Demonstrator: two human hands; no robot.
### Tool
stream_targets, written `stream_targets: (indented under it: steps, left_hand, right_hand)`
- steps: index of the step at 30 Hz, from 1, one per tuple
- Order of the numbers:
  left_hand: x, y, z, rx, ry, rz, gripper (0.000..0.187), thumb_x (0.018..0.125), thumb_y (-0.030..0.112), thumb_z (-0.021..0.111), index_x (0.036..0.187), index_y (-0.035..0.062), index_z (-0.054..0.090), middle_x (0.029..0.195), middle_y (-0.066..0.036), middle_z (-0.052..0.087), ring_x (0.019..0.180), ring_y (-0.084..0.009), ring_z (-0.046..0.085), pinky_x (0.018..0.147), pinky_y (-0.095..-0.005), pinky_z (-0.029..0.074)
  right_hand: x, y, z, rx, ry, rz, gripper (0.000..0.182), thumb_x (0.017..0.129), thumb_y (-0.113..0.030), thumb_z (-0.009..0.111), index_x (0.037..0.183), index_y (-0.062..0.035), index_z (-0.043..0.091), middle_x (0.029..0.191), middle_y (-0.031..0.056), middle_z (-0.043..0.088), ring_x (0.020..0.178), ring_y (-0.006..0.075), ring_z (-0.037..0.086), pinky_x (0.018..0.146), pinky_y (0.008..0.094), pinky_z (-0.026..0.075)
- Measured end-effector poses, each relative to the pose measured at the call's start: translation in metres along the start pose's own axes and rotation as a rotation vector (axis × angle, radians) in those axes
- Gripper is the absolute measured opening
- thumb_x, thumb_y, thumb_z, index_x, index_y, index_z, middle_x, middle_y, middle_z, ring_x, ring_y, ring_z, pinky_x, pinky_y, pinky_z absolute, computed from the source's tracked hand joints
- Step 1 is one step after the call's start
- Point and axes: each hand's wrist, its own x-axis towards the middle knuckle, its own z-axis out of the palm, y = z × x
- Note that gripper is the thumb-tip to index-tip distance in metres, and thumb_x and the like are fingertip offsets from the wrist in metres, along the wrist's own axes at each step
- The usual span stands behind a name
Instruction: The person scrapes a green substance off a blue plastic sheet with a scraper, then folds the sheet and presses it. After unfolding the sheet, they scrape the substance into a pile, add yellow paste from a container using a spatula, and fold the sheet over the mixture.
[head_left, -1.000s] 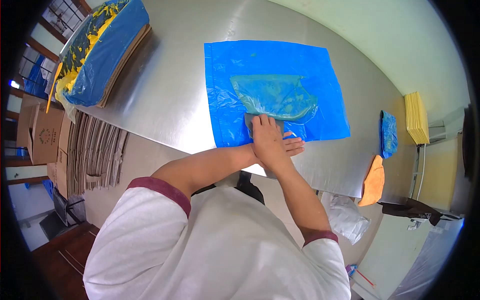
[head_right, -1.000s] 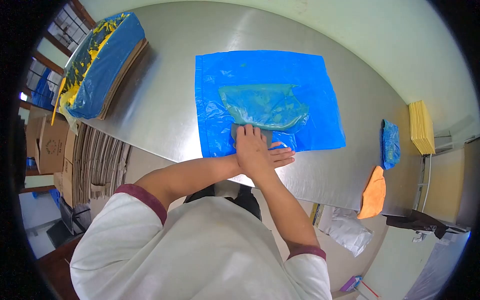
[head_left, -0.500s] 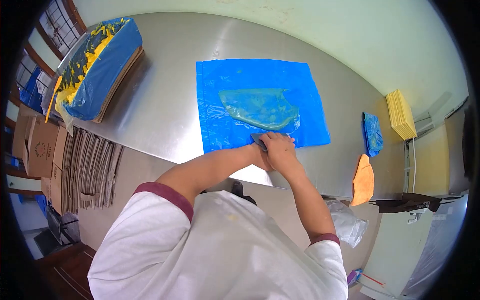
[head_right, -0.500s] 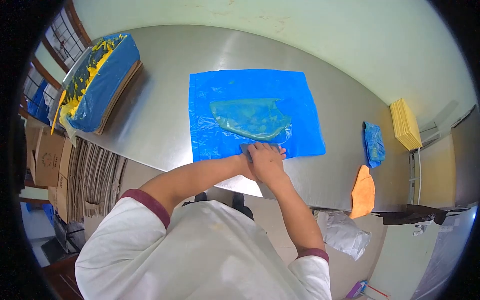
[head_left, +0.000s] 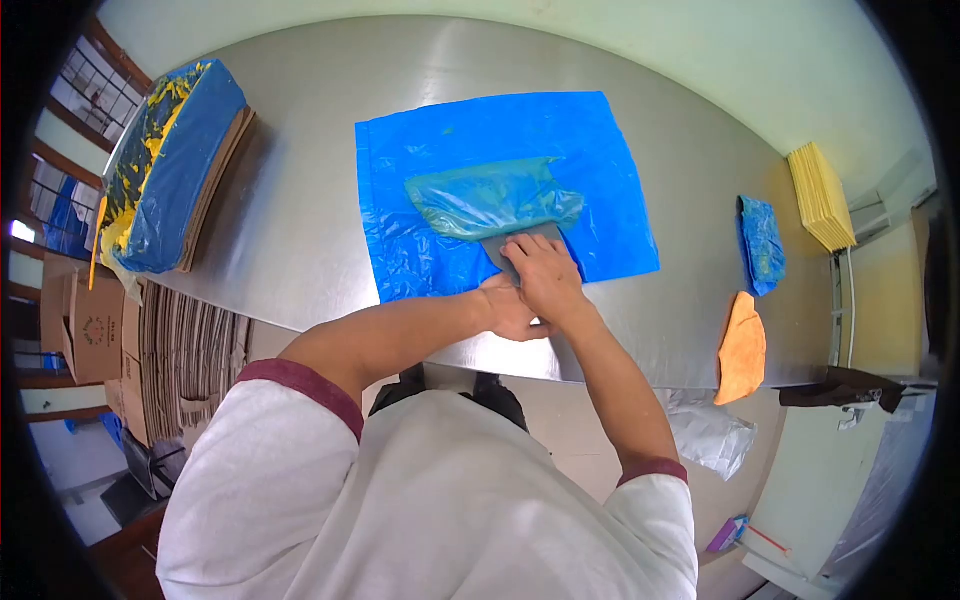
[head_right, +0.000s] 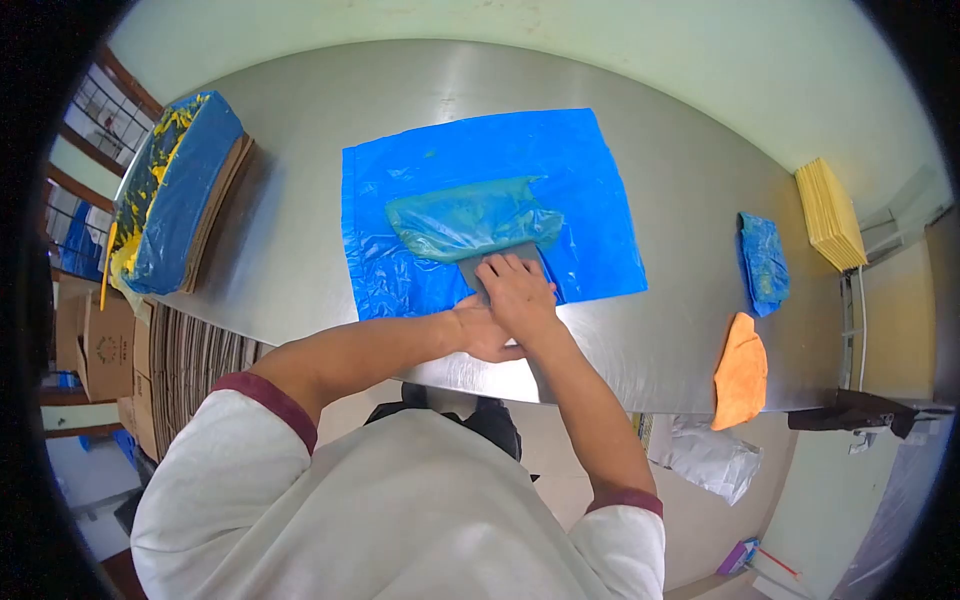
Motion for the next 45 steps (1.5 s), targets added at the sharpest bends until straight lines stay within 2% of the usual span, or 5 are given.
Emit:
stream_targets:
  steps: [15, 18, 31, 38, 45]
  left_hand:
    - [0.077, 0.000, 0.027, 0.223, 0.717, 0.220, 0.051, 0.091, 0.050, 0.052, 0.127, 0.0164, 0.063, 0.119, -0.019, 0.066, 0.109, -0.0350, 0.063, 0.100, -0.0492, 0.046]
    - [0.045, 0.036, -0.032, -0.038, 0.047, -0.137, 0.054, 0.094, 0.052, 0.049, 0.127, 0.0125, 0.062, 0.117, -0.021, 0.066, 0.107, -0.0373, 0.063, 0.101, -0.0488, 0.044]
    - [0.067, 0.012, 0.006, 0.146, 0.532, 0.118, 0.075, 0.096, 0.051, 0.046, 0.148, -0.0024, 0.034, 0.150, -0.025, 0.037, 0.145, -0.0392, 0.029, 0.123, -0.0500, 0.012]
    - [0.001, -0.006, -0.006, 0.152, 0.424, 0.095, 0.045, 0.097, 0.038, 0.051, 0.131, 0.0106, 0.057, 0.131, -0.018, 0.060, 0.121, -0.0334, 0.059, 0.104, -0.0478, 0.046]
    - [0.038, -0.059, 0.071, 0.006, 0.448, 0.219, 0.065, 0.096, 0.043, 0.046, 0.152, 0.0111, 0.032, 0.159, -0.016, 0.030, 0.145, -0.0306, 0.032, 0.118, -0.0457, 0.028]
  right_hand:
    - [-0.034, 0.047, -0.042, -0.026, -0.067, 0.035, 0.040, 0.073, -0.005, 0.067, 0.113, -0.0123, 0.068, 0.119, 0.0063, 0.067, 0.112, 0.0256, 0.061, 0.092, 0.0409, 0.045]
    - [-0.028, 0.066, -0.031, -0.039, -0.068, -0.014, 0.040, 0.074, -0.004, 0.066, 0.112, -0.0122, 0.068, 0.122, 0.0047, 0.066, 0.114, 0.0236, 0.060, 0.094, 0.0394, 0.044]
    - [0.010, 0.115, -0.041, 0.017, 0.005, -0.179, 0.046, 0.074, -0.002, 0.066, 0.119, -0.0098, 0.066, 0.128, 0.0055, 0.065, 0.122, 0.0232, 0.059, 0.101, 0.0407, 0.042]
    - [-0.005, 0.023, -0.063, 0.127, -0.158, -0.138, 0.043, 0.074, -0.008, 0.068, 0.117, -0.0086, 0.067, 0.121, 0.0103, 0.067, 0.117, 0.0275, 0.062, 0.099, 0.0419, 0.047]
    - [0.010, -0.024, 0.007, -0.026, -0.055, -0.029, 0.040, 0.073, -0.011, 0.069, 0.113, -0.0071, 0.067, 0.124, 0.0108, 0.066, 0.116, 0.0281, 0.062, 0.098, 0.0448, 0.048]
